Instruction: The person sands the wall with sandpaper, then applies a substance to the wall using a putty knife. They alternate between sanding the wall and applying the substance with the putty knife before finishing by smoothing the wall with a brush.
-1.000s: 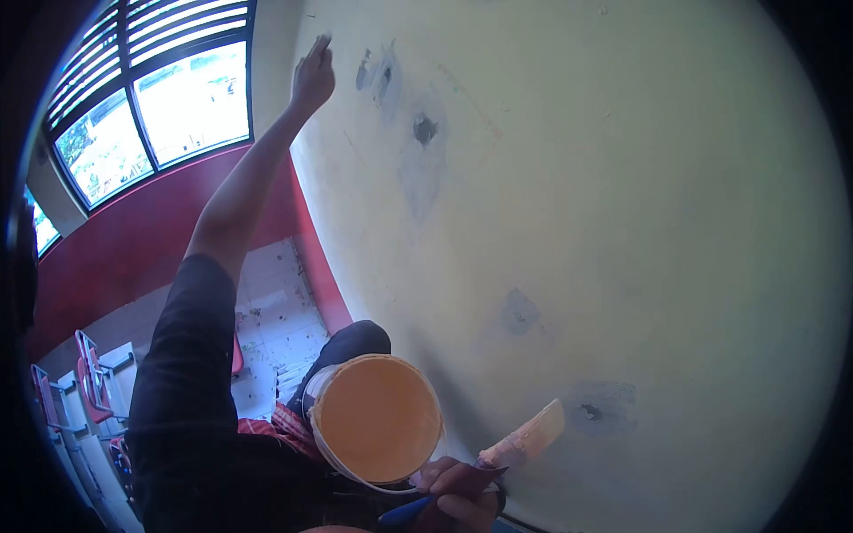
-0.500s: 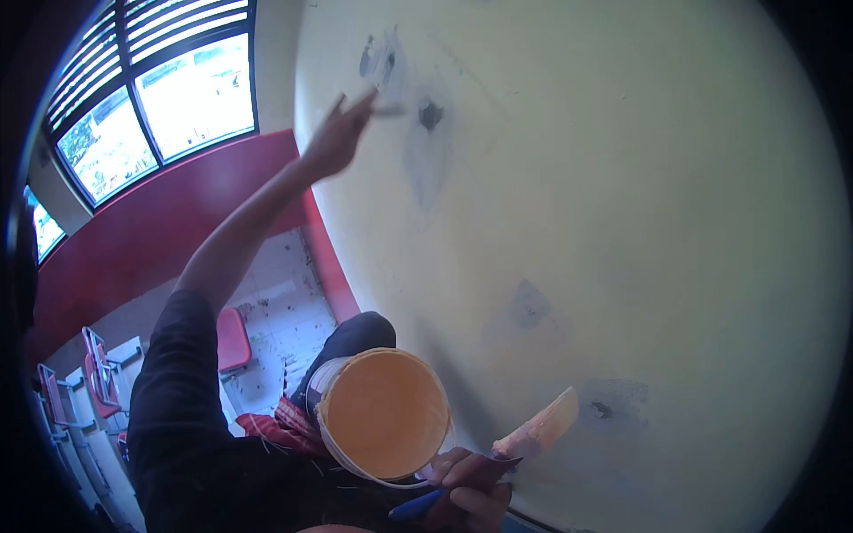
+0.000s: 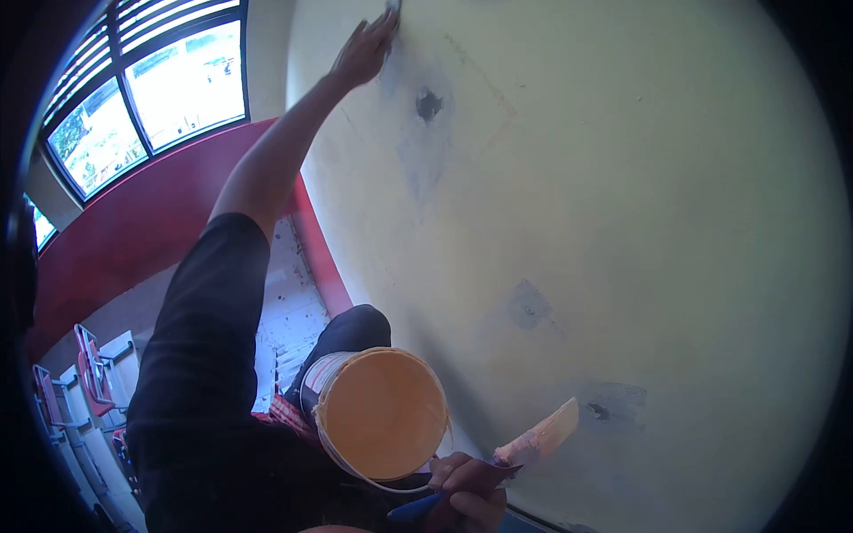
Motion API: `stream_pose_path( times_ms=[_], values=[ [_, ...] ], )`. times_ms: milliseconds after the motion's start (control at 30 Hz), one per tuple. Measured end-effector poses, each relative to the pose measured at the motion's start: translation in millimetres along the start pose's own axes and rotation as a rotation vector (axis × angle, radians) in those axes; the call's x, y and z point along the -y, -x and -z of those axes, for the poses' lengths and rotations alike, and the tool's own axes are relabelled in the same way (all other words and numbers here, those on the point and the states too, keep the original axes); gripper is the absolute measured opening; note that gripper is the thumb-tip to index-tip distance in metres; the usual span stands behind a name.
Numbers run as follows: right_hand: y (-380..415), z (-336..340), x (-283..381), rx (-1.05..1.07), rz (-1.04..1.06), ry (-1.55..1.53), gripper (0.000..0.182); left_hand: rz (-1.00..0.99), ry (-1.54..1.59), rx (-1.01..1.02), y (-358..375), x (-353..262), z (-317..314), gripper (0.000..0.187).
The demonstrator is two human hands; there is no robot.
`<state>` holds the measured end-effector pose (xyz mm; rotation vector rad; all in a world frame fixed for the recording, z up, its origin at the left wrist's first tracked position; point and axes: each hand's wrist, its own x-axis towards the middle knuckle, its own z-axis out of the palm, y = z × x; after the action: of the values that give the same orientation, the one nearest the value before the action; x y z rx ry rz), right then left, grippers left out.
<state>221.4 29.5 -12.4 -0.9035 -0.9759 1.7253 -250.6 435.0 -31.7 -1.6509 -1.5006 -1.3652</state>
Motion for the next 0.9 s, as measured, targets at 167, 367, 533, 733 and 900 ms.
stream_pose_path(
  times_ms=[167,367,533,733,900],
  values=[
    [-1,-7,-4,0.017,0.055,-0.043,0.024,-0.296,-0.683,1.231,186,57,-10,0.047],
    [3,3,-4,0.020,-0.009,0.009,0.024,0.238,-0.389,0.722,186,56,2,0.045],
    [4,-6,-2,0.041,0.039,-0.026,0.024,0.187,0.100,-0.127,-2,-23,46,0.045],
    [7,-3,-4,-0.015,0.039,-0.017,0.024,0.000,-0.091,0.008,15,-10,-5,0.047],
    [5,-2,-3,0.000,0.050,-0.057,0.025,-0.226,-0.411,1.032,294,39,-27,0.043]
  ],
)
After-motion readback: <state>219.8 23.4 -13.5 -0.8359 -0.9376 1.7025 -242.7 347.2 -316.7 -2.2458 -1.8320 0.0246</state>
